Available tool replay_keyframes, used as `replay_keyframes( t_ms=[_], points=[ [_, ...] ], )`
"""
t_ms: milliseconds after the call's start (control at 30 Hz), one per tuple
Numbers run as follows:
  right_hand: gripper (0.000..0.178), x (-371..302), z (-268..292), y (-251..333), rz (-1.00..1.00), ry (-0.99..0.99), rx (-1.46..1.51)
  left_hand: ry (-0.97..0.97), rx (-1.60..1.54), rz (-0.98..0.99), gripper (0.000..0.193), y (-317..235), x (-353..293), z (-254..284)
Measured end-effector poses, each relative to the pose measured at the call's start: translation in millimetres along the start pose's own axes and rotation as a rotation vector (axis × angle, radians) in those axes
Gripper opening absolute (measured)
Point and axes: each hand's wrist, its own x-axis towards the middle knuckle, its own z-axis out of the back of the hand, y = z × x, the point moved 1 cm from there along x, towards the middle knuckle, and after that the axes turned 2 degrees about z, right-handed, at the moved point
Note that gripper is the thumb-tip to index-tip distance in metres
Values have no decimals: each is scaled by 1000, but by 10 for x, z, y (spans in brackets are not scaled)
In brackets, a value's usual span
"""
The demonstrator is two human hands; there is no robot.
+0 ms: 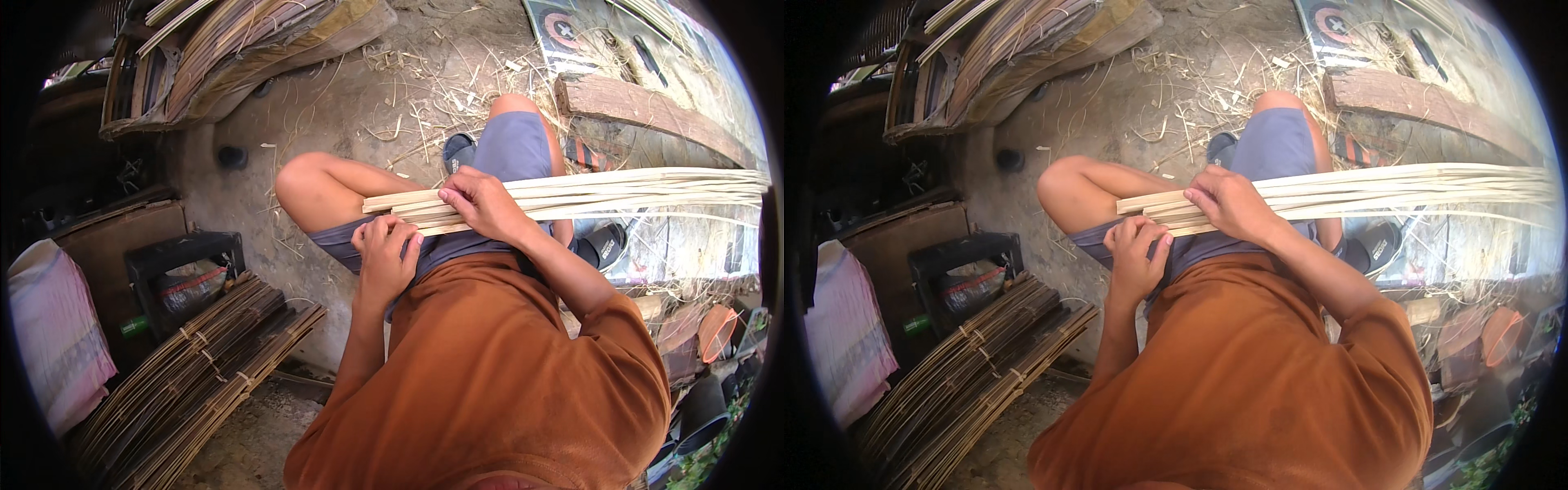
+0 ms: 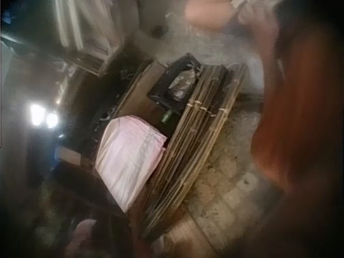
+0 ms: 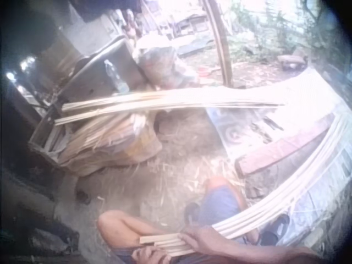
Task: The person splits long bamboo poles into thin strips using a knife and a wooden board. The person repeatedly positions each pole, splits it lengthwise, and then gathers the resulting strips into a bundle.
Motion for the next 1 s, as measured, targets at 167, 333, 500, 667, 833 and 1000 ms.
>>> replay_keyframes(
  t_ms=[167, 333, 500, 667, 833, 1000],
  points=[
    [19, -42, 11, 90, 103, 147, -59, -30, 6, -13, 15, 35, -16, -31],
    [19, -83, -161, -49, 171, 178, -77, -54, -6, -18, 15, 32, 12, -33],
    [18, -72, -19, 19, -116, 95, 138, -41, -16, 1, 15, 80, -38, -80],
    [16, 18, 24, -39, 219, 55, -92, -53, -11, -2, 16, 83, -21, -104],
    [17, 96, -107, -222, 421, 109, -307, -67, -6, -19, 17, 74, 12, -82],
    [12, 103, -172, -206, 373, 71, -231, -64, -5, -16, 17, 73, -23, -91]
  ],
)
